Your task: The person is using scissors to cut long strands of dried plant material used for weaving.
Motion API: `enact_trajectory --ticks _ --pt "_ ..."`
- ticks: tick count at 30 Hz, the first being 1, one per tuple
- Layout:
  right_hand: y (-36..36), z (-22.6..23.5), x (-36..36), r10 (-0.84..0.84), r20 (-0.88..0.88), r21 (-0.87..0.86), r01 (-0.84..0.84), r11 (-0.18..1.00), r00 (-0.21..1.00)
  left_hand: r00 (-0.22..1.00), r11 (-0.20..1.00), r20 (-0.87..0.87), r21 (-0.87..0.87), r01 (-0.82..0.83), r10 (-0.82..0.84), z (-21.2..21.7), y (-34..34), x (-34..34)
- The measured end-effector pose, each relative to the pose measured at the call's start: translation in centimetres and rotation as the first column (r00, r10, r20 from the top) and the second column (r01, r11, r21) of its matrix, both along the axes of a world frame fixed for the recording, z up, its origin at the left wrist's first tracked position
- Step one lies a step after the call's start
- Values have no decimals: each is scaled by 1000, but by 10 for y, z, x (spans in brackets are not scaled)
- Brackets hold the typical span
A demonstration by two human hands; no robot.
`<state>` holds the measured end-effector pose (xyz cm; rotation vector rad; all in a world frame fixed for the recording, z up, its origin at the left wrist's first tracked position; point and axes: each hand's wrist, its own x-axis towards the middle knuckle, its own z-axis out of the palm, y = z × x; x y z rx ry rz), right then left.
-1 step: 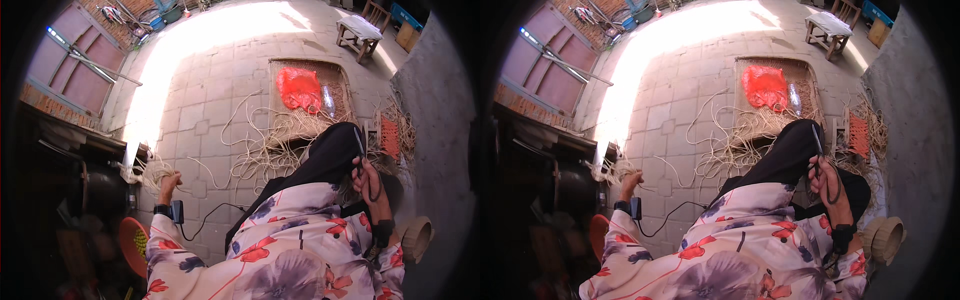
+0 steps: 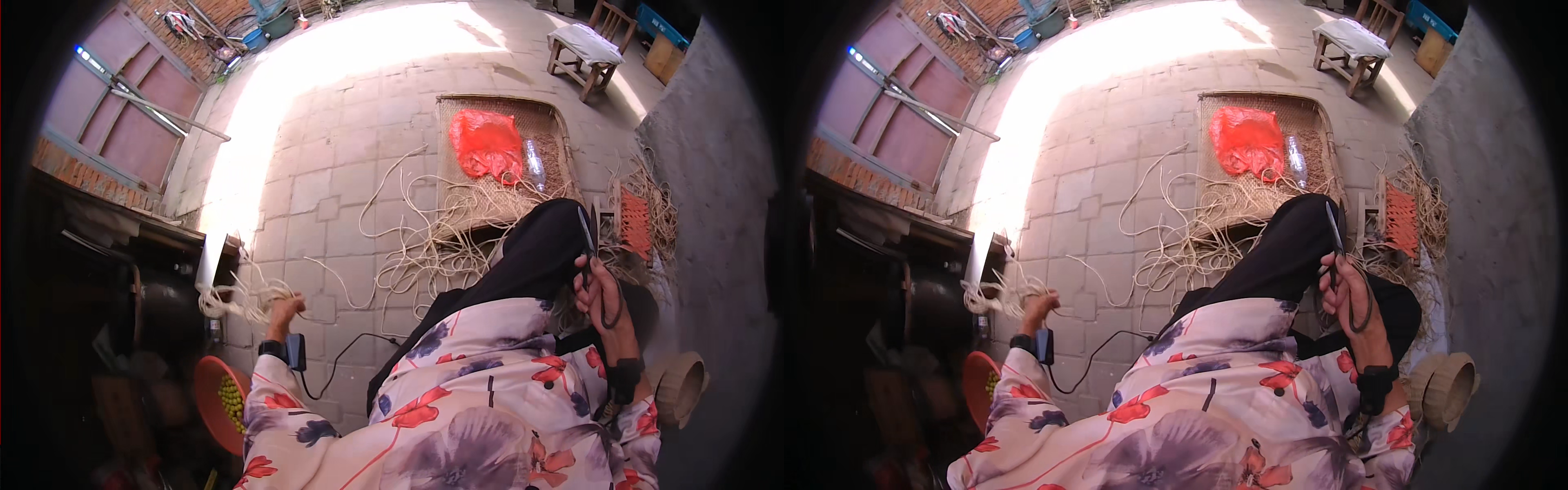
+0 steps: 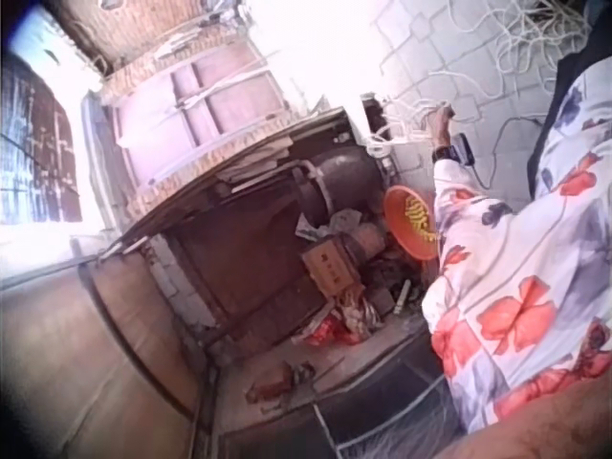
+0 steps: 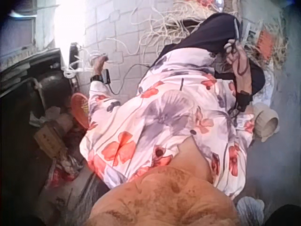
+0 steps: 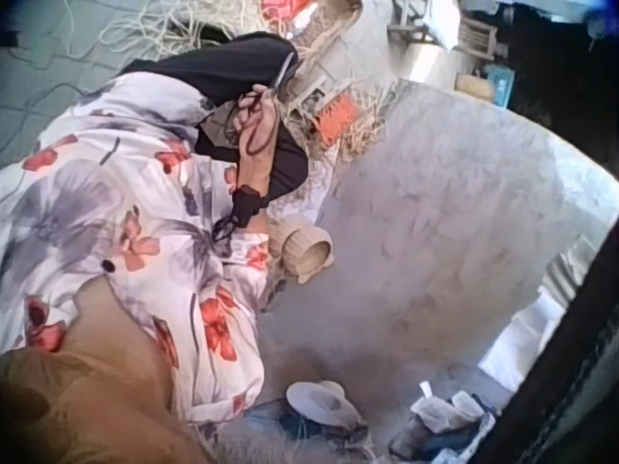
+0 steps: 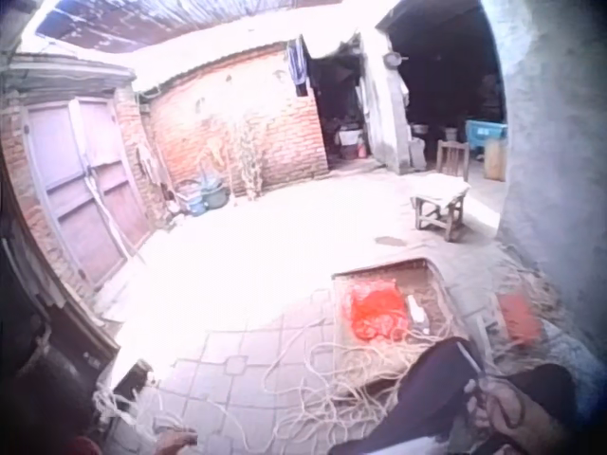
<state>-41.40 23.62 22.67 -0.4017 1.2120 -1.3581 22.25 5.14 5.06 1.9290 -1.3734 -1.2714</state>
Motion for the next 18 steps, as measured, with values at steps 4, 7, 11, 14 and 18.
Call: enact_trajectory --ticks 4,7,11,14,18 --pt "2 4 -4 -62 -56 -26 61 998 997 461 486 181 492 723 -869 -103 79 -18" --pt "10 6 -23 -63 -163 -57 55 997 985 263 266 102 637 724 -959 -115 82 -49" --pt "42 22 -59 -256 -278 -88 240 967 926 709 695 112 351 627 -696 -55 -6 -189" --pt "59 27 -100 -460 -438 -211 409 888 772 852 845 -65 111 524 -520 -4 -72 -264" --pt "120 11 -170 -570 -700 -234 615 753 430 848 914 -354 -57 401 -394 58 -122 -385"
